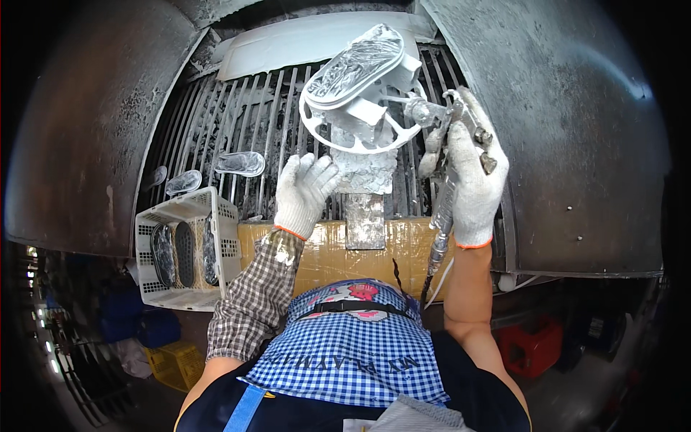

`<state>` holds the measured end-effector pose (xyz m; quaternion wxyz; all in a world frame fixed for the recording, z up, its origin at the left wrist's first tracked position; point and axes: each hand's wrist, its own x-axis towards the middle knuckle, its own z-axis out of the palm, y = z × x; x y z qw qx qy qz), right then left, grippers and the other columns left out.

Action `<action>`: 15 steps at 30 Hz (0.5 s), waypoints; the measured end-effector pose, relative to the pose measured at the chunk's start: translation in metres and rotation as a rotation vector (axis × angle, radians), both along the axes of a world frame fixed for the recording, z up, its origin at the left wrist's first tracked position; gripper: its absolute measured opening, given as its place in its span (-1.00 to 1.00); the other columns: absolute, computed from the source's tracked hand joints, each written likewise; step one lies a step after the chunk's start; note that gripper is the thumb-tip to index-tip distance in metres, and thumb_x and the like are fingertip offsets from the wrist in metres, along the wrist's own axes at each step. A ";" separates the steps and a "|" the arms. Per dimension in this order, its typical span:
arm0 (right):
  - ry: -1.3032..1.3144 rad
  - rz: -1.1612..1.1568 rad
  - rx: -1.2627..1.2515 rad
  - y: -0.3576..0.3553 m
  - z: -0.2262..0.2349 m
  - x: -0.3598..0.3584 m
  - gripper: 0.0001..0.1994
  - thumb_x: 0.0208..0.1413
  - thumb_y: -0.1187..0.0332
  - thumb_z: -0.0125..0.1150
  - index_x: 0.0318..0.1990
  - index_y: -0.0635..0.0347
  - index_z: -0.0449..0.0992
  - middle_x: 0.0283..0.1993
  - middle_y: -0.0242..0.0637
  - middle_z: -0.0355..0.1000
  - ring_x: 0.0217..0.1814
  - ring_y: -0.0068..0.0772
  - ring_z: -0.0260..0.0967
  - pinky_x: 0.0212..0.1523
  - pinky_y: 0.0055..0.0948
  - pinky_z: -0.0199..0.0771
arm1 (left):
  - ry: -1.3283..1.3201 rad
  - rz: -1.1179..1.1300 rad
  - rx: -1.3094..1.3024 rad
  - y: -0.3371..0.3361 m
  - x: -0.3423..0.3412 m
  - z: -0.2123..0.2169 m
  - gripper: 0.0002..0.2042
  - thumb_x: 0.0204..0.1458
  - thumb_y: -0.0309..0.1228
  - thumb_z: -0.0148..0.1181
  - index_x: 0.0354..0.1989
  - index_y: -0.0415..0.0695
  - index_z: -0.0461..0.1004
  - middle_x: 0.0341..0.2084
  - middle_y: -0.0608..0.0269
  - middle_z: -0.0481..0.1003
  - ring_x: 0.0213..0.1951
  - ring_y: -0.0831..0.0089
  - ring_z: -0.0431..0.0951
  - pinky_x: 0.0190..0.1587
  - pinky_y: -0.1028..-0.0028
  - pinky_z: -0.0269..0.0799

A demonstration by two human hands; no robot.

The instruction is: The person spray paints white plastic objects using a spray gun. They rotate the objects to cover all sides and place them into a white basket after finishing.

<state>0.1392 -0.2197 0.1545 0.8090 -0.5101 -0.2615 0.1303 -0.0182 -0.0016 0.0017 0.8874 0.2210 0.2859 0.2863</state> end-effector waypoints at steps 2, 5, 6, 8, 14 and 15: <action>0.032 0.020 0.035 -0.001 0.003 0.001 -0.46 0.46 0.41 0.20 0.49 0.43 0.28 -0.19 -0.32 0.56 -0.30 -0.69 0.45 -0.31 -0.59 0.53 | -0.015 -0.045 0.013 -0.001 -0.003 -0.004 -0.42 0.37 0.03 0.12 0.25 -0.30 0.37 0.28 -0.36 0.41 0.24 -0.20 0.52 0.28 -0.10 0.50; 0.043 -0.056 0.054 -0.003 0.007 0.002 -0.45 0.46 0.45 0.18 0.51 0.42 0.24 -0.27 -0.34 0.51 -0.37 -0.68 0.40 -0.37 -0.60 0.51 | -0.041 -0.084 -0.003 -0.006 0.000 -0.004 -0.44 0.35 0.03 0.16 0.21 -0.28 0.41 0.27 -0.34 0.41 0.27 -0.20 0.50 0.31 -0.09 0.49; 0.052 -0.089 0.063 -0.004 0.008 0.001 -0.45 0.45 0.46 0.19 0.51 0.42 0.23 -0.27 -0.35 0.51 -0.37 -0.68 0.41 -0.38 -0.61 0.50 | -0.049 -0.090 0.001 -0.008 0.002 -0.002 -0.44 0.35 0.03 0.17 0.20 -0.27 0.41 0.28 -0.34 0.41 0.27 -0.20 0.49 0.31 -0.09 0.49; -0.024 -0.154 -0.012 -0.010 0.007 0.003 -0.45 0.45 0.47 0.19 0.50 0.42 0.25 -0.26 -0.33 0.52 -0.38 -0.69 0.42 -0.39 -0.64 0.47 | -0.063 -0.102 0.009 -0.012 0.004 0.002 -0.45 0.35 0.03 0.17 0.19 -0.26 0.41 0.28 -0.34 0.40 0.28 -0.20 0.48 0.33 -0.08 0.48; -0.066 -0.198 -0.074 -0.013 0.012 -0.009 -0.41 0.40 0.46 0.26 0.50 0.43 0.26 -0.10 -0.25 0.61 -0.35 -0.71 0.43 -0.37 -0.67 0.45 | -0.094 -0.116 0.040 -0.019 0.013 0.017 -0.31 0.35 0.05 0.16 0.39 -0.33 0.30 0.32 -0.34 0.36 0.32 -0.18 0.44 0.37 -0.10 0.43; -0.100 -0.181 -0.094 -0.013 0.010 -0.011 -0.40 0.38 0.43 0.29 0.50 0.44 0.27 0.01 -0.20 0.62 -0.32 -0.69 0.45 -0.33 -0.67 0.49 | -0.112 -0.125 0.048 -0.018 0.014 0.018 -0.29 0.36 0.05 0.15 0.41 -0.34 0.27 0.33 -0.34 0.35 0.32 -0.18 0.44 0.37 -0.10 0.43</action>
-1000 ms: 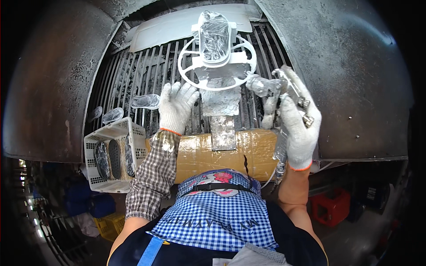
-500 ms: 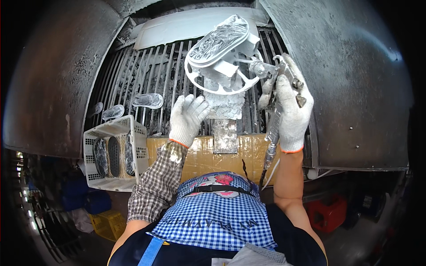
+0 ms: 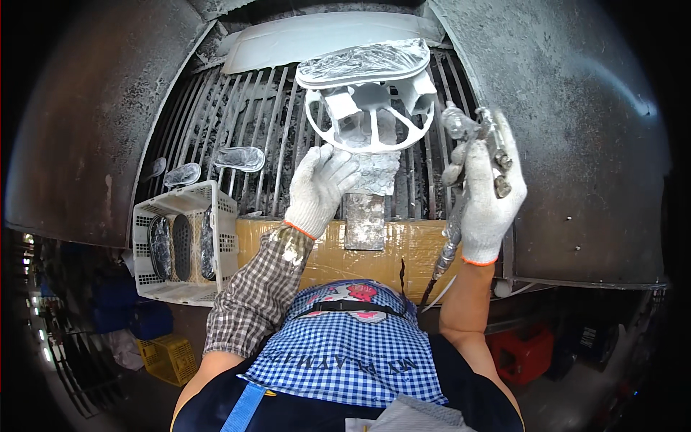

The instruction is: The person spray paints white plastic objects using a spray gun. They rotate the objects to cover all sides and place them into a white basket after finishing.

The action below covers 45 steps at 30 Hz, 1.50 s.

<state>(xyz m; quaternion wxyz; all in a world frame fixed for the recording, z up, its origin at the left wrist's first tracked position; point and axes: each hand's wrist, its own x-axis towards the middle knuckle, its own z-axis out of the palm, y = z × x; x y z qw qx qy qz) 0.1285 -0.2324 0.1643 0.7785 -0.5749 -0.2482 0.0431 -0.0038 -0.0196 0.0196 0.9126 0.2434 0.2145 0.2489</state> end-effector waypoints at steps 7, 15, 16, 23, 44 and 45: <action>-0.034 0.257 -0.051 0.010 -0.006 -0.012 -0.40 0.43 0.40 0.21 0.53 0.43 0.21 -0.18 -0.29 0.55 -0.26 -0.65 0.47 -0.25 -0.60 0.59 | -0.020 0.052 -0.046 0.008 0.001 0.009 -0.63 0.34 -0.10 0.22 0.07 -0.16 0.49 0.26 -0.22 0.45 0.23 -0.14 0.49 0.27 -0.08 0.48; 0.086 0.315 0.064 -0.001 -0.016 -0.016 -0.43 0.43 0.48 0.20 0.50 0.51 0.22 0.27 0.00 0.51 0.09 -0.47 0.55 0.07 -0.48 0.62 | 0.105 0.099 0.034 0.006 -0.002 0.008 -0.65 0.36 -0.18 0.20 0.09 -0.22 0.50 0.09 -0.17 0.55 0.11 -0.04 0.59 0.15 0.03 0.58; 0.108 0.324 0.109 -0.003 -0.020 -0.016 -0.42 0.44 0.46 0.19 0.51 0.51 0.19 0.21 -0.05 0.53 0.03 -0.49 0.54 0.04 -0.48 0.62 | 0.146 0.111 0.107 0.004 -0.004 0.008 -0.64 0.36 -0.19 0.19 0.10 -0.24 0.49 0.07 -0.16 0.56 0.09 -0.02 0.61 0.13 0.07 0.60; 0.217 0.184 -0.022 -0.032 -0.052 -0.010 -0.37 0.46 0.41 0.20 0.54 0.49 0.14 -0.06 -0.25 0.55 -0.16 -0.58 0.48 -0.06 -0.56 0.55 | 0.008 0.084 0.197 -0.027 0.043 0.077 -0.50 0.34 -0.30 0.27 0.34 -0.33 0.34 0.20 -0.20 0.46 0.14 0.00 0.58 0.17 0.13 0.59; 0.186 0.079 -0.346 -0.084 -0.134 -0.041 -0.46 0.43 0.43 0.19 0.50 0.37 0.30 0.19 -0.22 0.48 -0.04 -0.53 0.52 0.00 -0.47 0.57 | 0.439 0.211 1.308 0.028 0.129 0.099 -0.57 0.26 -0.43 0.32 0.26 -0.27 0.41 0.19 -0.05 0.52 0.12 0.12 0.61 0.20 0.11 0.61; 0.201 0.097 -0.332 -0.082 -0.132 -0.042 -0.46 0.44 0.42 0.19 0.50 0.36 0.29 0.16 -0.21 0.50 -0.09 -0.53 0.53 -0.02 -0.47 0.58 | 0.292 0.192 1.054 0.041 0.124 0.098 -0.56 0.24 -0.47 0.34 0.26 -0.29 0.41 0.17 -0.04 0.55 0.14 0.14 0.62 0.24 0.16 0.59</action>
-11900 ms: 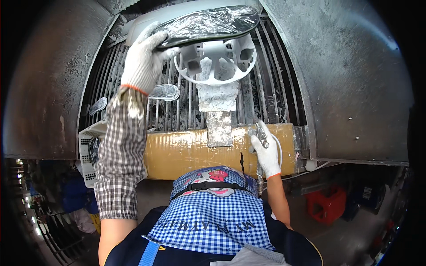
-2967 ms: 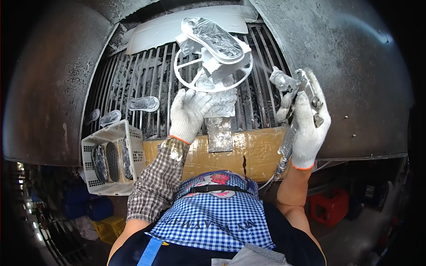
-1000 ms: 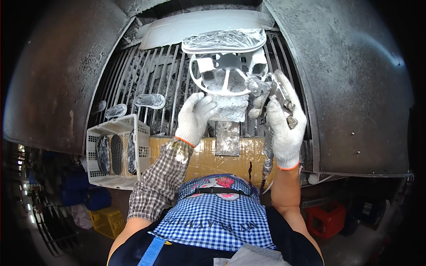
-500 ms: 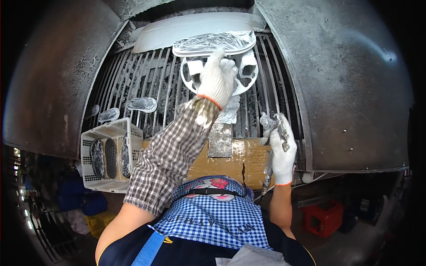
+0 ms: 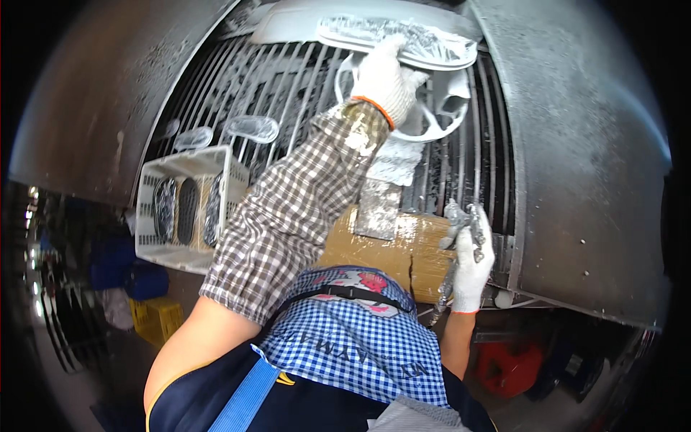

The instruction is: The person spray paints white plastic objects using a spray gun. They rotate the objects to cover all sides and place them into a white basket after finishing.

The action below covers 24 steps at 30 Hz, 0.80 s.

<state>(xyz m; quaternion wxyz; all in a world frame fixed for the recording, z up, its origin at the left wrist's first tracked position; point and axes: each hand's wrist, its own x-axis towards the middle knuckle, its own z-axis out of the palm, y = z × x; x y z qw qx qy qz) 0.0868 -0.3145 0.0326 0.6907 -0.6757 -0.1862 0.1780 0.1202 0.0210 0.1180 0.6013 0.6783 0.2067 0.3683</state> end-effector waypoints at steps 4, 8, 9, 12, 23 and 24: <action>0.047 -0.009 -0.055 -0.003 -0.006 -0.002 -0.46 0.46 0.38 0.17 0.51 0.38 0.27 -0.03 -0.24 0.54 -0.21 -0.52 0.51 -0.10 -0.47 0.56 | 0.158 0.203 0.477 0.036 -0.066 0.017 -0.58 0.14 -0.55 0.42 0.18 -0.28 0.52 0.03 0.00 0.65 0.08 0.21 0.69 0.24 0.33 0.61; 0.063 0.026 -0.102 -0.002 -0.013 -0.004 -0.46 0.45 0.40 0.15 0.50 0.40 0.27 -0.08 -0.25 0.53 -0.22 -0.54 0.50 -0.11 -0.48 0.55 | -0.036 0.157 0.183 0.124 -0.121 -0.015 -0.61 0.25 -0.56 0.27 0.23 -0.33 0.42 0.16 -0.09 0.56 0.20 0.15 0.60 0.35 0.18 0.52; 0.066 0.033 -0.120 -0.001 -0.013 -0.006 -0.46 0.45 0.41 0.15 0.50 0.40 0.27 -0.09 -0.26 0.52 -0.23 -0.54 0.50 -0.12 -0.48 0.55 | -0.180 0.153 -0.156 0.132 -0.129 -0.012 -0.59 0.33 -0.56 0.14 0.33 -0.34 0.31 0.27 -0.19 0.46 0.29 0.05 0.52 0.43 -0.03 0.44; 0.084 0.033 -0.141 0.003 -0.017 -0.011 -0.45 0.44 0.40 0.15 0.50 0.40 0.27 -0.12 -0.27 0.51 -0.26 -0.54 0.50 -0.16 -0.48 0.54 | -0.476 0.271 -0.849 0.129 -0.150 -0.030 -0.52 0.39 -0.58 -0.03 0.45 -0.38 0.12 0.42 -0.31 0.28 0.41 -0.08 0.39 0.48 -0.28 0.31; 0.091 0.030 -0.232 0.018 -0.009 -0.019 -0.43 0.45 0.38 0.15 0.53 0.35 0.25 -0.08 -0.28 0.53 -0.22 -0.56 0.49 -0.12 -0.47 0.55 | -0.297 0.492 -1.354 0.084 -0.206 -0.261 -0.61 0.36 -0.56 -0.04 0.33 -0.38 0.26 0.29 -0.20 0.45 0.30 -0.10 0.49 0.39 -0.22 0.44; 0.090 0.032 -0.236 0.018 -0.010 -0.020 -0.43 0.45 0.39 0.15 0.54 0.35 0.25 -0.07 -0.28 0.53 -0.21 -0.56 0.49 -0.11 -0.47 0.55 | -0.321 0.502 -1.351 0.080 -0.204 -0.269 -0.60 0.36 -0.55 -0.04 0.35 -0.36 0.25 0.30 -0.18 0.43 0.30 -0.09 0.49 0.40 -0.19 0.44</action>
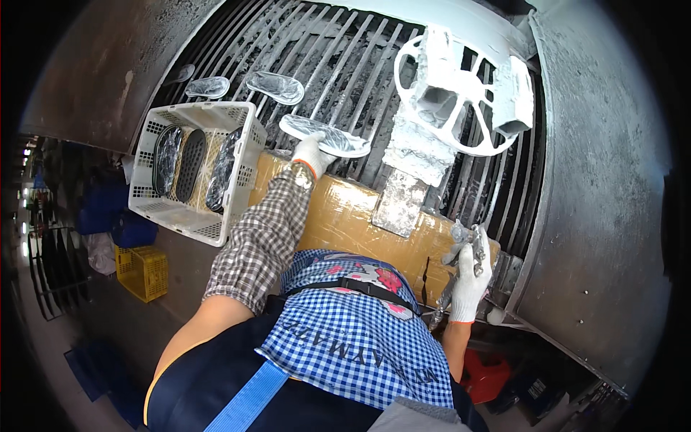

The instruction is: The person spray paints white plastic objects using a spray gun. They rotate the objects to cover all sides and place them into a white basket after finishing.

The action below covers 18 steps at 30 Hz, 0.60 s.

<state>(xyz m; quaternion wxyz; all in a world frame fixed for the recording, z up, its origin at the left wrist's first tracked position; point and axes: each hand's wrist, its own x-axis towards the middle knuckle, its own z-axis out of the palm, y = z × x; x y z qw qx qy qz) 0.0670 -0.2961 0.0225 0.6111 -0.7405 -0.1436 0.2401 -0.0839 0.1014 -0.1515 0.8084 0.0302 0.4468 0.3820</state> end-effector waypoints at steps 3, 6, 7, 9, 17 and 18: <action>-0.010 0.014 -0.024 0.002 0.005 -0.002 -0.43 0.45 0.36 0.15 0.54 0.35 0.24 -0.12 -0.30 0.55 -0.24 -0.55 0.49 -0.12 -0.47 0.55 | -0.153 -0.002 0.063 0.007 0.007 -0.008 -0.55 0.35 -0.56 -0.06 0.40 -0.34 0.21 0.34 -0.19 0.39 0.32 -0.08 0.47 0.42 -0.21 0.40; -0.026 0.027 -0.018 0.004 0.002 -0.003 -0.41 0.46 0.33 0.17 0.54 0.36 0.24 -0.16 -0.31 0.55 -0.26 -0.55 0.50 -0.14 -0.47 0.55 | -0.227 -0.101 0.172 0.014 0.020 -0.005 -0.46 0.43 -0.27 0.04 0.44 -0.36 0.18 0.33 -0.23 0.39 0.30 -0.07 0.49 0.37 -0.20 0.44; -0.031 0.029 -0.015 0.004 0.001 -0.004 -0.41 0.46 0.32 0.18 0.54 0.36 0.24 -0.17 -0.31 0.55 -0.27 -0.54 0.50 -0.14 -0.47 0.54 | -0.052 -0.139 0.057 0.012 0.023 -0.004 -0.46 0.42 -0.14 0.07 0.36 -0.32 0.26 0.23 -0.24 0.46 0.13 -0.06 0.58 0.16 -0.13 0.56; 0.007 0.059 -0.017 0.008 0.000 -0.002 -0.40 0.46 0.30 0.19 0.54 0.36 0.24 -0.16 -0.31 0.56 -0.27 -0.54 0.49 -0.15 -0.46 0.54 | 0.083 -0.238 0.013 0.002 0.017 -0.015 -0.46 0.39 -0.01 0.12 0.25 -0.26 0.37 0.08 -0.23 0.54 -0.11 -0.04 0.67 -0.11 -0.01 0.68; -0.088 0.117 -0.066 0.009 -0.012 -0.001 -0.46 0.50 0.28 0.14 0.50 0.37 0.31 -0.02 -0.29 0.56 -0.10 -0.54 0.50 -0.05 -0.49 0.53 | 0.149 -0.447 0.398 -0.076 -0.044 0.092 -0.60 0.34 -0.18 0.23 0.19 -0.21 0.51 -0.07 0.06 0.64 -0.13 0.25 0.69 -0.05 0.26 0.66; -0.072 0.126 -0.070 0.011 -0.010 -0.002 -0.47 0.50 0.29 0.11 0.50 0.38 0.31 -0.04 -0.28 0.56 -0.12 -0.53 0.49 -0.06 -0.48 0.52 | 0.154 -0.437 0.467 -0.078 -0.058 0.112 -0.60 0.34 -0.19 0.22 0.20 -0.21 0.52 -0.07 0.07 0.65 -0.14 0.25 0.69 -0.06 0.27 0.66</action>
